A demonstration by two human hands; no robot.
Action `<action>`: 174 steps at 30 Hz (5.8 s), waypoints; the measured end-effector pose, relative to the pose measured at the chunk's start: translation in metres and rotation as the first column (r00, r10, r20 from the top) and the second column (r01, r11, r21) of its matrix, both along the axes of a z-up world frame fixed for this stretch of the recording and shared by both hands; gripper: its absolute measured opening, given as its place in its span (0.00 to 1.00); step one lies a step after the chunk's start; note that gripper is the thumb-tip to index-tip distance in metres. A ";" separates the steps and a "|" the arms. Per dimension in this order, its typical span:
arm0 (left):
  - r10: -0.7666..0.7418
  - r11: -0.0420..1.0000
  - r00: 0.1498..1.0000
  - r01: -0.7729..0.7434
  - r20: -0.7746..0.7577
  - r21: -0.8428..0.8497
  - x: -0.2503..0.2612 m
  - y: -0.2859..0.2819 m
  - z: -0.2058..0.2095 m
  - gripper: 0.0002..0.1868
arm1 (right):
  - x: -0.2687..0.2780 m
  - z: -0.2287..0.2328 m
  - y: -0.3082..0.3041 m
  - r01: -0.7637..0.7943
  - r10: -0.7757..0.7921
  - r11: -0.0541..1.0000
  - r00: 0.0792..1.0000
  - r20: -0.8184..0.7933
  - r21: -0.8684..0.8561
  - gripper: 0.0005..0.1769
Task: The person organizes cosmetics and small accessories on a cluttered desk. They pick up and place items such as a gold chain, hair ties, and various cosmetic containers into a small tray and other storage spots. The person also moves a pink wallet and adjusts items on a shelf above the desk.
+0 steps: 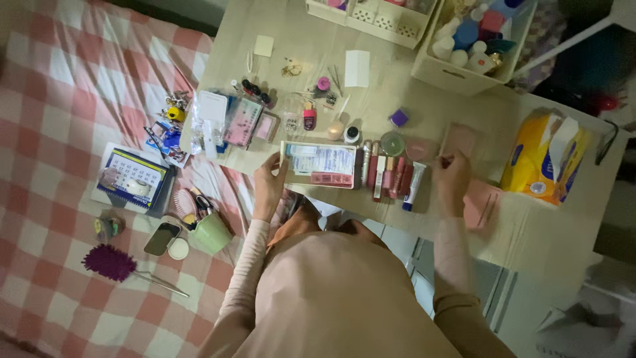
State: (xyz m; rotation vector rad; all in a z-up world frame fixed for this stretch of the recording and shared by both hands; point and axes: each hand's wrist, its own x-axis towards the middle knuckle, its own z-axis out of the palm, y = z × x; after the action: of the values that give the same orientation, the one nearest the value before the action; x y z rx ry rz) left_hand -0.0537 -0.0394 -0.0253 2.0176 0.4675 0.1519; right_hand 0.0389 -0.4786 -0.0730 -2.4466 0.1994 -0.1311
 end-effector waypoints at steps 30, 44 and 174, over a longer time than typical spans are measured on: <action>-0.287 0.950 0.957 0.280 -0.036 -0.140 0.032 0.060 0.004 0.20 | 0.180 0.033 0.245 -0.533 0.572 0.788 0.819 -0.047 0.307 0.12; -0.460 0.863 0.859 0.372 0.227 0.342 0.038 0.062 0.023 0.15 | -0.014 0.030 0.254 -0.748 0.745 0.636 0.660 -0.101 -0.190 0.12; -0.670 0.662 0.737 0.539 0.088 0.521 0.016 -0.037 -0.036 0.23 | -0.035 0.062 0.210 -0.537 0.644 0.742 0.738 0.203 -0.402 0.09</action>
State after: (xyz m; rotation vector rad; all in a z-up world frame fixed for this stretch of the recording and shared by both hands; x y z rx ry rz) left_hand -0.0376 -0.0763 -0.0614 2.4649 -0.5050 0.1259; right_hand 0.0036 -0.2686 -0.0112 -2.6228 -0.8313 -0.3014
